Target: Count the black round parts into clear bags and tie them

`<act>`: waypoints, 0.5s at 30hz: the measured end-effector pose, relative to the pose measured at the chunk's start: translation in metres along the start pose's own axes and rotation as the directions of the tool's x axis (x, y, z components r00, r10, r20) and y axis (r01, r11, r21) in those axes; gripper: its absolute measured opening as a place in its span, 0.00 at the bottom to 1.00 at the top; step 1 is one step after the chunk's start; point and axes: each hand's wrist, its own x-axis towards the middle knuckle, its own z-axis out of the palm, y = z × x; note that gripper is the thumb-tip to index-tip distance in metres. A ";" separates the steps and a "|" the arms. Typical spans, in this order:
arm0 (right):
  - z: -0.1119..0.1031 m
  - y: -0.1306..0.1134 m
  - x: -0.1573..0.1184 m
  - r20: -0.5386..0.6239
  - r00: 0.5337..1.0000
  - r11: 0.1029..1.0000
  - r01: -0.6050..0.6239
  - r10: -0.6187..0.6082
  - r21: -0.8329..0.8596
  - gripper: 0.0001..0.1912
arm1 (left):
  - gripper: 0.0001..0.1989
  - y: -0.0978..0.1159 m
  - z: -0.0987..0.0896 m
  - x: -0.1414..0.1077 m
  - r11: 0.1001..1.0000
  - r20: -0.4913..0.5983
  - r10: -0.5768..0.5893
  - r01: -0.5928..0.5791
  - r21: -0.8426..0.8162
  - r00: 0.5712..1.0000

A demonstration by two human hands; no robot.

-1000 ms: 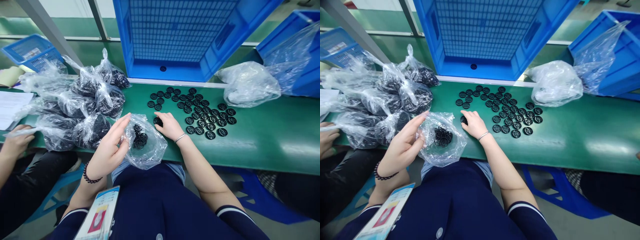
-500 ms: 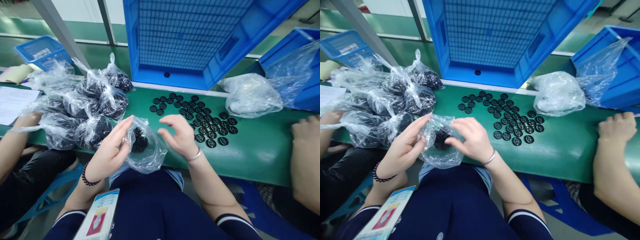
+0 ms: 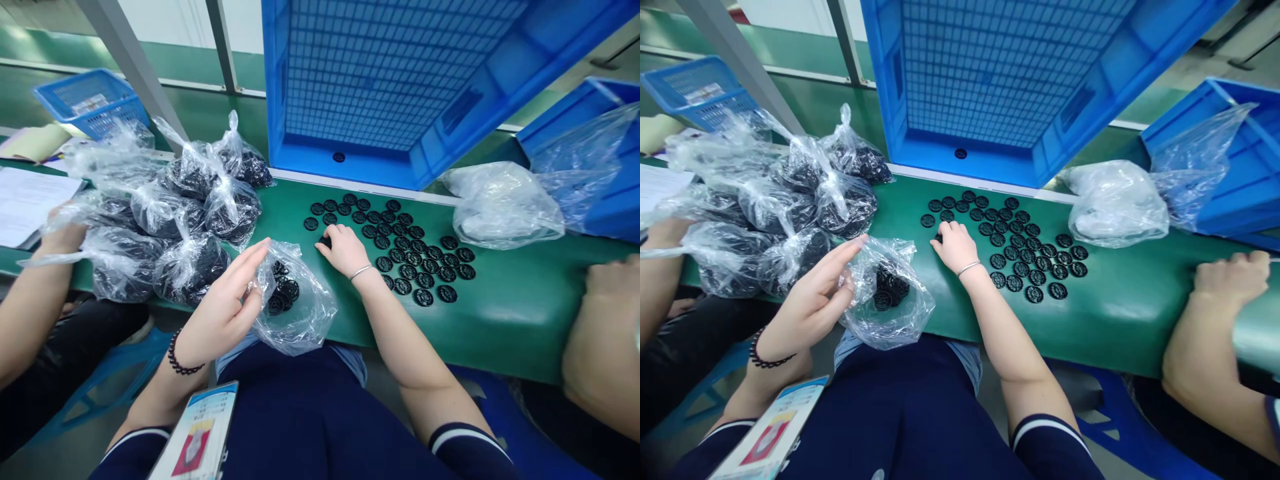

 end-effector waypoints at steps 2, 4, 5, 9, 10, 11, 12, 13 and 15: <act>-0.001 -0.006 0.008 -0.034 0.999 0.999 0.042 -0.042 0.001 0.18 | 0.28 0.001 0.001 0.002 1.000 0.008 0.018 -0.018 -0.005 1.000; 0.000 -0.014 0.019 -0.063 0.995 0.997 0.075 -0.076 -0.024 0.21 | 0.28 0.002 0.000 0.005 1.000 0.016 0.029 -0.029 -0.005 0.999; 0.001 -0.018 0.025 -0.056 0.995 0.996 0.081 -0.084 -0.047 0.21 | 0.28 0.003 0.000 0.005 1.000 0.018 0.027 -0.027 -0.003 0.999; 0.005 -0.029 0.036 0.040 0.991 0.980 0.131 -0.127 -0.152 0.16 | 0.28 0.003 -0.001 0.005 1.000 0.016 -0.002 0.002 -0.014 1.000; 0.004 -0.029 0.034 0.053 0.988 0.974 0.153 -0.146 -0.167 0.15 | 0.28 0.002 -0.002 0.005 1.000 0.017 -0.009 0.009 -0.026 1.000; 0.003 -0.028 0.031 0.056 0.985 0.971 0.168 -0.160 -0.173 0.15 | 0.28 0.002 -0.002 0.005 0.999 0.019 -0.016 0.017 -0.039 1.000; 0.001 -0.026 0.027 0.053 0.986 0.971 0.168 -0.161 -0.168 0.15 | 0.29 0.002 -0.002 0.006 0.998 0.028 -0.026 0.027 -0.048 0.999; -0.002 -0.023 0.022 0.054 0.985 0.974 0.170 -0.163 -0.153 0.15 | 0.30 0.003 -0.002 0.007 0.998 0.039 -0.036 0.038 -0.052 0.999; -0.008 -0.016 0.013 0.071 0.976 0.974 0.212 -0.207 -0.078 0.13 | 0.30 0.006 -0.004 0.010 0.998 0.077 -0.036 0.040 -0.050 0.996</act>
